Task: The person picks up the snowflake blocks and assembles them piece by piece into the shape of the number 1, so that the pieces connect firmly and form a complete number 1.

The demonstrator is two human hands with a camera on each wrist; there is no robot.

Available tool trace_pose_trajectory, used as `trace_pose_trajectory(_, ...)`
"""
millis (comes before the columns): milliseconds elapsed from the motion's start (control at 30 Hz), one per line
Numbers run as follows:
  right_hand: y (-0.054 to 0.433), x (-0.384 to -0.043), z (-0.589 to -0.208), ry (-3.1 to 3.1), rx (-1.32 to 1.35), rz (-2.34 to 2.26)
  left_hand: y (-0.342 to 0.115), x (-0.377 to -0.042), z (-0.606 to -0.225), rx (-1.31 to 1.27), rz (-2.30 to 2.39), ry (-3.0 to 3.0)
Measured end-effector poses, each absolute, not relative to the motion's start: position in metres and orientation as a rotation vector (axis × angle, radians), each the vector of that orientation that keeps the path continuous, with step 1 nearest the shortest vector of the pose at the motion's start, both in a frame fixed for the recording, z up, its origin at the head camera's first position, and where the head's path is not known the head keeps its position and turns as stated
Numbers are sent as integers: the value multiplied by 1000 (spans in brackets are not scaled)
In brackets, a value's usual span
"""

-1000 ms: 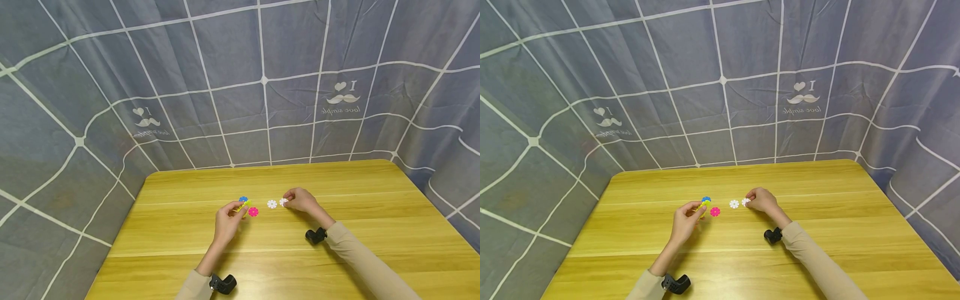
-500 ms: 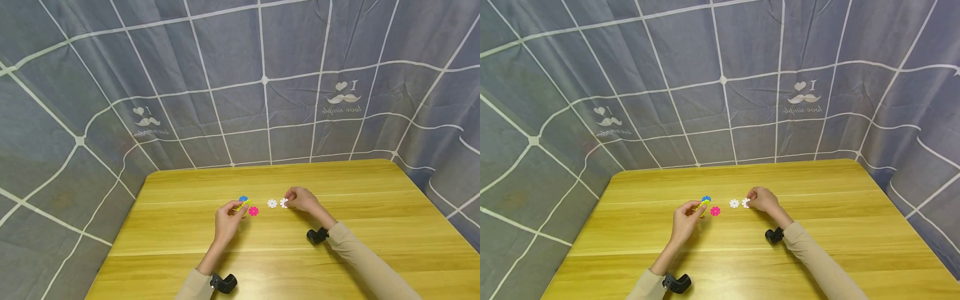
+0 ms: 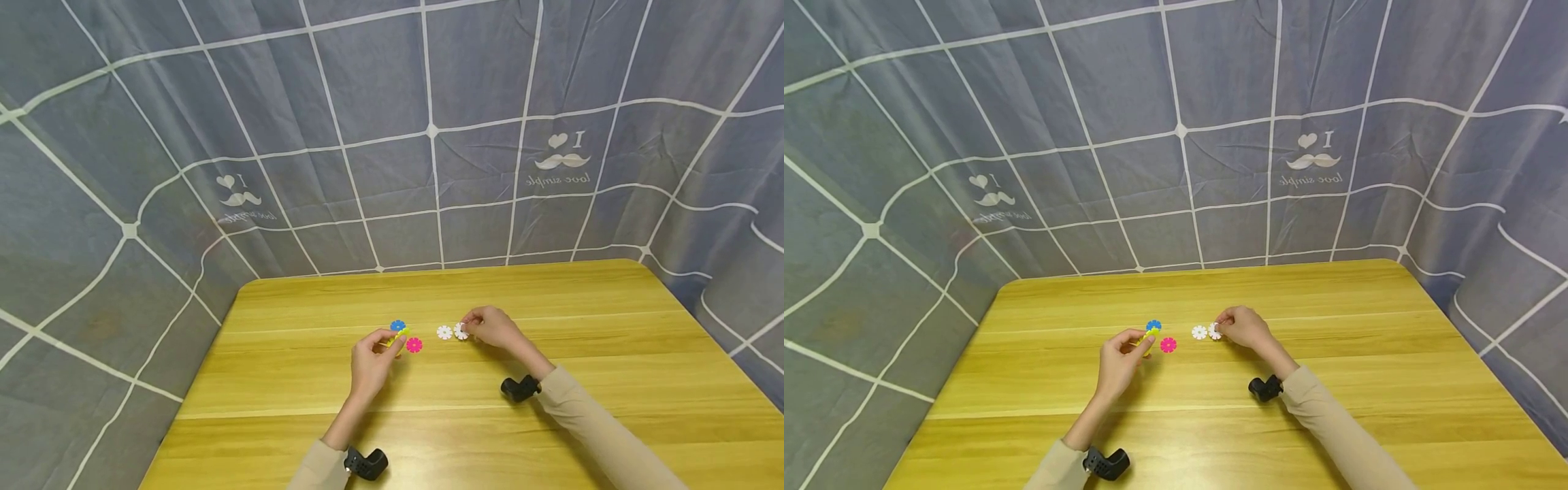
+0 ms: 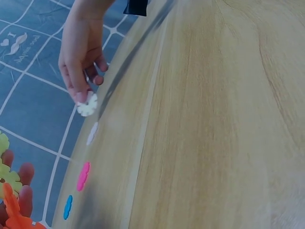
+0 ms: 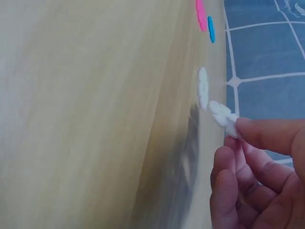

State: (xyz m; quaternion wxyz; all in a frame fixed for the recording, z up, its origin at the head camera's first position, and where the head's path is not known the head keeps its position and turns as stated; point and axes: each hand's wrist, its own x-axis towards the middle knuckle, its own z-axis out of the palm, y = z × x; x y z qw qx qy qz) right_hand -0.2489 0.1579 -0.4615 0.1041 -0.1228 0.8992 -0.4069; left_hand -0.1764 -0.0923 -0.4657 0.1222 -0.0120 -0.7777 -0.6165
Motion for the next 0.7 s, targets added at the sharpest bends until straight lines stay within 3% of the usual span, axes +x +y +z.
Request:
trace_pose_trajectory(333,144,-242,-461,2597,-392,-1291,-90,-174,-465,-7,-1803,-2293)
trace_pose_trajectory(700,129,-235,-452,2617,-427,-1323,-82,-159,-436,-15,-1810,-2318)
